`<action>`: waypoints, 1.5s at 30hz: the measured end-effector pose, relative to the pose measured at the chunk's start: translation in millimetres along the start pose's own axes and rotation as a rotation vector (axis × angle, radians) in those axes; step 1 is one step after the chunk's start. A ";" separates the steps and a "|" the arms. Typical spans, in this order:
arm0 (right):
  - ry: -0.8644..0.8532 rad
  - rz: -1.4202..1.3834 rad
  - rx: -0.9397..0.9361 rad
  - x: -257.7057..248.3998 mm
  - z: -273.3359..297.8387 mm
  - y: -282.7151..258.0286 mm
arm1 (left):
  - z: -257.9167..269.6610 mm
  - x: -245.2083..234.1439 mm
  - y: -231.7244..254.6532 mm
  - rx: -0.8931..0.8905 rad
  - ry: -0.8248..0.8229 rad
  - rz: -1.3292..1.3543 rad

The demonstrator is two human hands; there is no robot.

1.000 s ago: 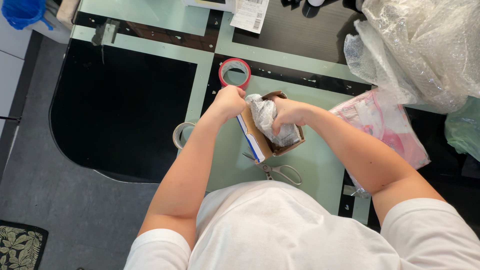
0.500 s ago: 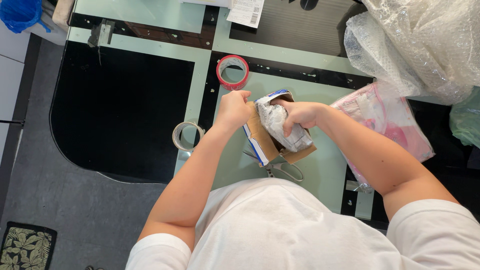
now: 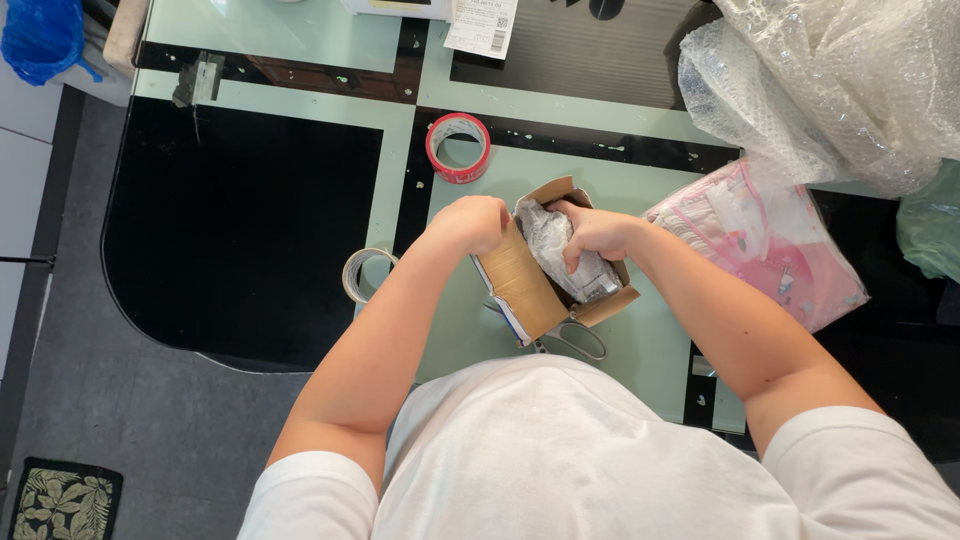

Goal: The person opens a small blue cardboard box, places a bubble-wrapped item inside, and seals the box with clear packing tape. They use scissors to cut the tape and press the edges to secure the package.

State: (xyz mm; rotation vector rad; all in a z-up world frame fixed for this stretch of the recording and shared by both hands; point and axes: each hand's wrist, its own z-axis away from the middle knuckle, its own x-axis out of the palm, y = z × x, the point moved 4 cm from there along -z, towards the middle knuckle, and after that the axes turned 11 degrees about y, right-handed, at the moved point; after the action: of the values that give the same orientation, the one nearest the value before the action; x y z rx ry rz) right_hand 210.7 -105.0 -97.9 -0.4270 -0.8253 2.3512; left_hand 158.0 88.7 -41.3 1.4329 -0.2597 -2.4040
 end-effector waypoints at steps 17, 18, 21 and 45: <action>-0.032 0.014 -0.067 3.4 8.9 2.2 | -55.5 8.8 33.8 0.080 0.297 0.074; -0.025 0.047 -0.066 2.7 9.2 2.0 | -58.5 11.7 28.9 0.074 0.326 0.101; -0.020 0.131 0.017 2.9 6.7 4.0 | -59.0 22.3 16.3 0.062 0.400 0.182; 0.672 -0.092 -0.037 -51.0 112.9 123.2 | 3.7 58.5 -47.2 0.049 -0.133 1.101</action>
State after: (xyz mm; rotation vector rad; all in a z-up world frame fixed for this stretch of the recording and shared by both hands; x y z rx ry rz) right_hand 142.7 -265.7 -87.7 -1.0889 -0.5440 1.9101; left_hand 120.2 110.9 -102.5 0.7778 -0.8710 -1.5548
